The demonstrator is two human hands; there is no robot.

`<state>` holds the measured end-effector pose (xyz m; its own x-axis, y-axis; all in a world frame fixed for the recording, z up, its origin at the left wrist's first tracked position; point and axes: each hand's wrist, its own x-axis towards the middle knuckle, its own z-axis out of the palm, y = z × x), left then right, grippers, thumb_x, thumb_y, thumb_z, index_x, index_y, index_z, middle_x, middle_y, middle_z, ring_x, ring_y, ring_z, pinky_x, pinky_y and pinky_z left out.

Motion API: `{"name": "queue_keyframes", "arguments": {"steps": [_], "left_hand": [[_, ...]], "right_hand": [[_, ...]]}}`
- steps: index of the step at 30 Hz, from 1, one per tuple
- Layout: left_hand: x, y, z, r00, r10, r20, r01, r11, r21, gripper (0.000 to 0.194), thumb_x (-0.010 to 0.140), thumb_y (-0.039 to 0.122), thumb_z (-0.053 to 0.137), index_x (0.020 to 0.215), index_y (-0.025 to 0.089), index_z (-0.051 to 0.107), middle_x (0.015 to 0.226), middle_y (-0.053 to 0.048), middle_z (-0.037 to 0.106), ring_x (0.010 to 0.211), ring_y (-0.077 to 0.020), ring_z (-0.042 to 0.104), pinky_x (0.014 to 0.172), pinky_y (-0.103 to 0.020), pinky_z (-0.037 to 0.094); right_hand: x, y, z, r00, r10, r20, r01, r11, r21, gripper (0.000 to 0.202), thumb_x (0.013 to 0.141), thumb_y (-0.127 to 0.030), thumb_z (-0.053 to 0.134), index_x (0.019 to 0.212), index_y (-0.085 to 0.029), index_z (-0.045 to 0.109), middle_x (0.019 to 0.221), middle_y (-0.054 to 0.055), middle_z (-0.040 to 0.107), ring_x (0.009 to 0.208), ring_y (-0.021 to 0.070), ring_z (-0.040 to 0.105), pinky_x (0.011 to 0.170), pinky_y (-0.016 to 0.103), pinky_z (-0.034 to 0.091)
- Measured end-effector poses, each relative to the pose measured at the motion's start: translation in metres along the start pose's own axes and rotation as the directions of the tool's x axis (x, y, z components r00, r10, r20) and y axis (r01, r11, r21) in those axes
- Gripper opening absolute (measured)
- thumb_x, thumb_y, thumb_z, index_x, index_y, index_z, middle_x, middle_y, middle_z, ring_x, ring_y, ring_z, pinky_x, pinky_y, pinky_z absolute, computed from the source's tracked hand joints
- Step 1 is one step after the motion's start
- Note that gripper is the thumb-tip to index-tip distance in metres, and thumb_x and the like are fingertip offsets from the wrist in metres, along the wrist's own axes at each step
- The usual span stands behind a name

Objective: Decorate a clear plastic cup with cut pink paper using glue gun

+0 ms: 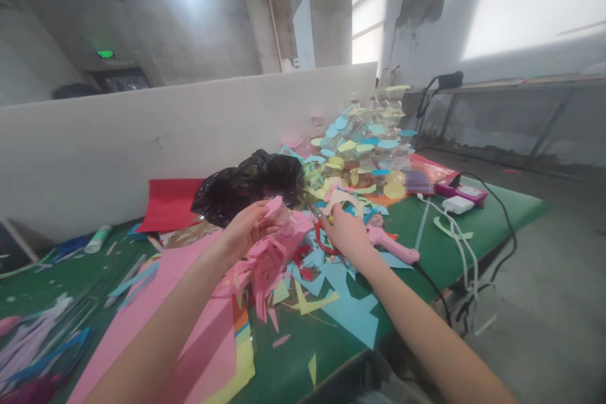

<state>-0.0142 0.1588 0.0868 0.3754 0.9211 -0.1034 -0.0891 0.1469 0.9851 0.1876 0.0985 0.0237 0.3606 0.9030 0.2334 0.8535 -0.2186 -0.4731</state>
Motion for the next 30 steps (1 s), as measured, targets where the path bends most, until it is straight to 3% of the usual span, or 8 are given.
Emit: {"name": "queue_keyframes", "arguments": {"steps": [3,7,9,11,13,18,27,30], "left_hand": [[-0.001,0.001,0.0,1.0,-0.02,-0.007,0.021,1.0,0.019,0.019,0.094,0.006,0.045,0.108,0.009,0.059,0.074,-0.004,0.069,0.058,-0.0107,0.069,0.06,-0.02,0.06],[0.0,-0.002,-0.003,0.999,-0.042,0.016,0.042,0.999,0.031,0.017,0.092,0.007,0.051,0.106,0.01,0.06,0.078,-0.004,0.07,0.06,-0.0103,0.069,0.061,-0.019,0.061],[0.001,-0.004,-0.005,0.997,-0.061,0.04,0.06,0.998,0.027,0.015,0.09,0.007,0.057,0.104,0.012,0.061,0.084,-0.004,0.07,0.063,-0.0104,0.07,0.063,-0.02,0.061],[0.002,-0.007,-0.007,0.994,-0.08,0.075,0.078,0.997,0.026,0.014,0.087,0.009,0.062,0.1,0.014,0.063,0.085,-0.002,0.07,0.065,-0.0112,0.071,0.066,-0.021,0.062],[0.002,-0.008,-0.007,0.99,-0.093,0.108,0.089,0.995,0.037,0.011,0.085,0.011,0.066,0.095,0.016,0.064,0.084,-0.002,0.069,0.069,-0.0126,0.072,0.069,-0.023,0.062],[-0.007,-0.005,0.001,0.972,-0.115,0.207,0.088,0.987,0.138,0.016,0.088,0.022,0.066,0.103,0.016,0.068,0.095,-0.005,0.071,0.076,-0.013,0.072,0.074,-0.022,0.06],[-0.012,-0.006,0.004,0.962,-0.16,0.22,0.127,0.98,0.156,0.024,0.085,0.025,0.071,0.105,0.015,0.065,0.093,-0.006,0.072,0.072,-0.0123,0.072,0.072,-0.023,0.058],[-0.011,-0.009,0.001,0.961,-0.169,0.22,0.139,0.979,0.148,0.026,0.085,0.028,0.07,0.108,0.016,0.062,0.087,-0.004,0.071,0.069,-0.0114,0.071,0.071,-0.023,0.057]], "right_hand": [[0.002,-0.002,-0.003,0.995,-0.073,-0.064,0.074,0.997,0.006,0.023,0.098,-0.025,0.046,0.104,-0.008,0.061,0.094,0.023,0.072,0.097,0.0363,0.068,0.085,0.045,0.045],[0.001,-0.006,-0.001,0.954,-0.269,-0.132,0.284,0.953,0.11,0.028,0.1,-0.032,0.048,0.119,-0.016,0.059,0.113,0.013,0.07,0.107,0.0239,0.064,0.092,0.034,0.048],[0.0,-0.007,0.002,0.873,-0.433,-0.223,0.476,0.856,0.203,0.036,0.098,-0.034,0.053,0.131,-0.019,0.054,0.127,0.01,0.065,0.116,0.021,0.06,0.099,0.032,0.047],[0.0,-0.008,0.005,0.758,-0.557,-0.338,0.644,0.721,0.256,0.041,0.096,-0.033,0.057,0.135,-0.021,0.054,0.135,0.012,0.06,0.124,0.0228,0.056,0.104,0.036,0.045],[-0.001,-0.007,0.007,0.675,-0.62,-0.399,0.731,0.637,0.245,0.037,0.097,-0.033,0.055,0.134,-0.024,0.058,0.139,0.012,0.057,0.126,0.0245,0.054,0.105,0.041,0.045],[-0.002,-0.007,0.002,0.561,-0.717,-0.414,0.821,0.544,0.171,0.03,0.099,-0.032,0.054,0.126,-0.028,0.066,0.133,0.007,0.064,0.116,0.0226,0.059,0.101,0.04,0.048],[-0.002,-0.008,0.002,0.458,-0.758,-0.464,0.881,0.456,0.125,0.024,0.099,-0.032,0.053,0.112,-0.029,0.073,0.109,0.005,0.074,0.099,0.0219,0.062,0.089,0.038,0.053],[-0.003,-0.01,0.003,0.468,-0.727,-0.502,0.876,0.455,0.159,0.022,0.098,-0.03,0.056,0.111,-0.028,0.074,0.107,0.005,0.075,0.099,0.0223,0.062,0.088,0.039,0.053]]}}
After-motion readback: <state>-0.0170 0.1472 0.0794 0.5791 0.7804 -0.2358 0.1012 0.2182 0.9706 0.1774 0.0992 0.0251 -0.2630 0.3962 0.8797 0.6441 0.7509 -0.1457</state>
